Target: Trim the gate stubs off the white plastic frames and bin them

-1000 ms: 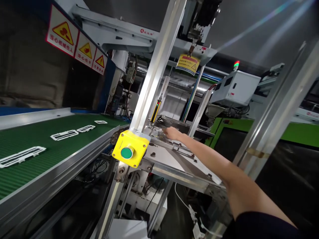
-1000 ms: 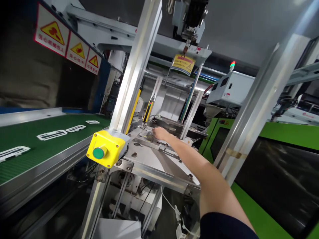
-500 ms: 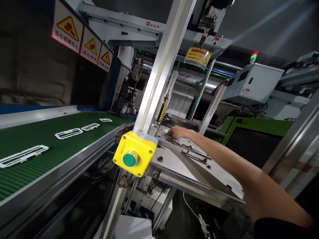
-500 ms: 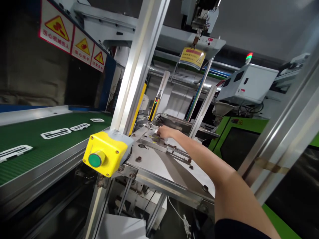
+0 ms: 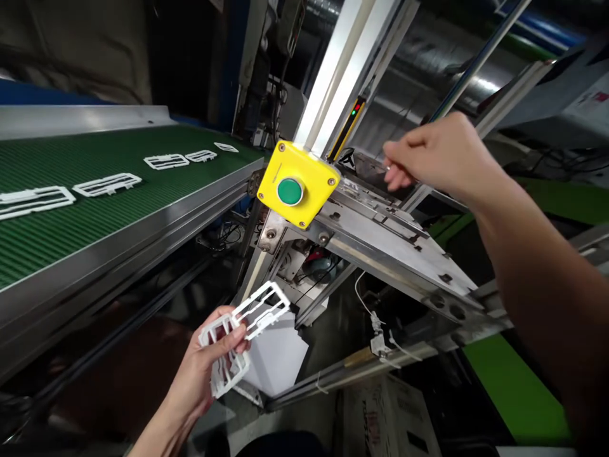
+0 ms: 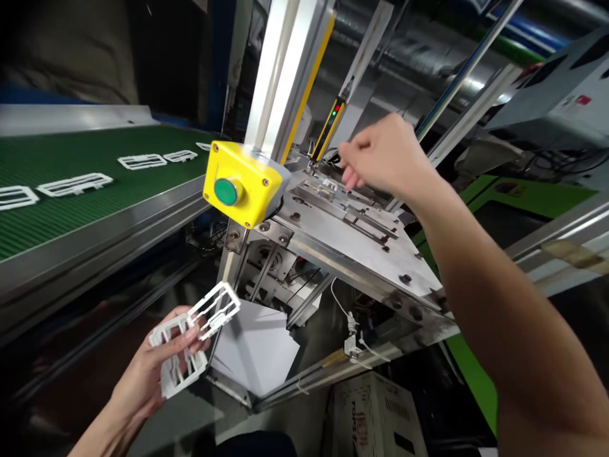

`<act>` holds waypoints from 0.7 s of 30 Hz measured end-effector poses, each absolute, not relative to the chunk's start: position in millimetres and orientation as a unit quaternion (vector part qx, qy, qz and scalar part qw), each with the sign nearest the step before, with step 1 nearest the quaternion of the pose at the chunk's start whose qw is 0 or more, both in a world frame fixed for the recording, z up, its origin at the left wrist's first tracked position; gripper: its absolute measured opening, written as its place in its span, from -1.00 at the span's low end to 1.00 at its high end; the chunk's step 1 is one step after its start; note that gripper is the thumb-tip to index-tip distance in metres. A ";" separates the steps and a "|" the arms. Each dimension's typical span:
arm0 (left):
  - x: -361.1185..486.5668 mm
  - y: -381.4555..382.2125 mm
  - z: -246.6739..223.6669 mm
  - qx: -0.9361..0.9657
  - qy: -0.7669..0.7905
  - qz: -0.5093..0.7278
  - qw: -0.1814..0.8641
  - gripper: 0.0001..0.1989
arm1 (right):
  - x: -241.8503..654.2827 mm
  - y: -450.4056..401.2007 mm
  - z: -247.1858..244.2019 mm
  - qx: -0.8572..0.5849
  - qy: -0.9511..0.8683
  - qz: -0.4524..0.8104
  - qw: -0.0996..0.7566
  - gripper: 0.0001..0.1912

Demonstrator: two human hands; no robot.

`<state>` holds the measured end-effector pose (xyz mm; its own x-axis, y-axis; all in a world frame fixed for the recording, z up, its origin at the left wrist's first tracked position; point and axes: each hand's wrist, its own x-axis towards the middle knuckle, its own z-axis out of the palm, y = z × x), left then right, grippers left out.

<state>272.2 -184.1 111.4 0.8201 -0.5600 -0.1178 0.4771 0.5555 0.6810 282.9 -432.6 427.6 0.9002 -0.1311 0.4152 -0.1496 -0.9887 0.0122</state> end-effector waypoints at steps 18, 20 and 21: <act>271.2 -226.6 168.0 0.446 -0.160 -0.227 0.851 -0.62 | 250.4 -430.6 403.6 0.916 -0.133 0.225 0.303 -0.63; 266.9 -220.2 150.7 0.455 -0.128 -0.243 0.847 -0.64 | 281.1 -453.8 397.4 0.921 -0.147 0.129 0.338 -0.69; 265.4 -216.8 139.2 0.464 -0.109 -0.248 0.843 -0.63 | 293.9 -461.9 391.5 0.925 -0.146 0.096 0.339 -0.71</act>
<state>265.4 -216.8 139.2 0.8534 -0.5193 -0.0455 0.3165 0.4468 0.8368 293.9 -461.9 391.5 0.9392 -0.2043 0.2758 -0.3342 -0.7280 0.5987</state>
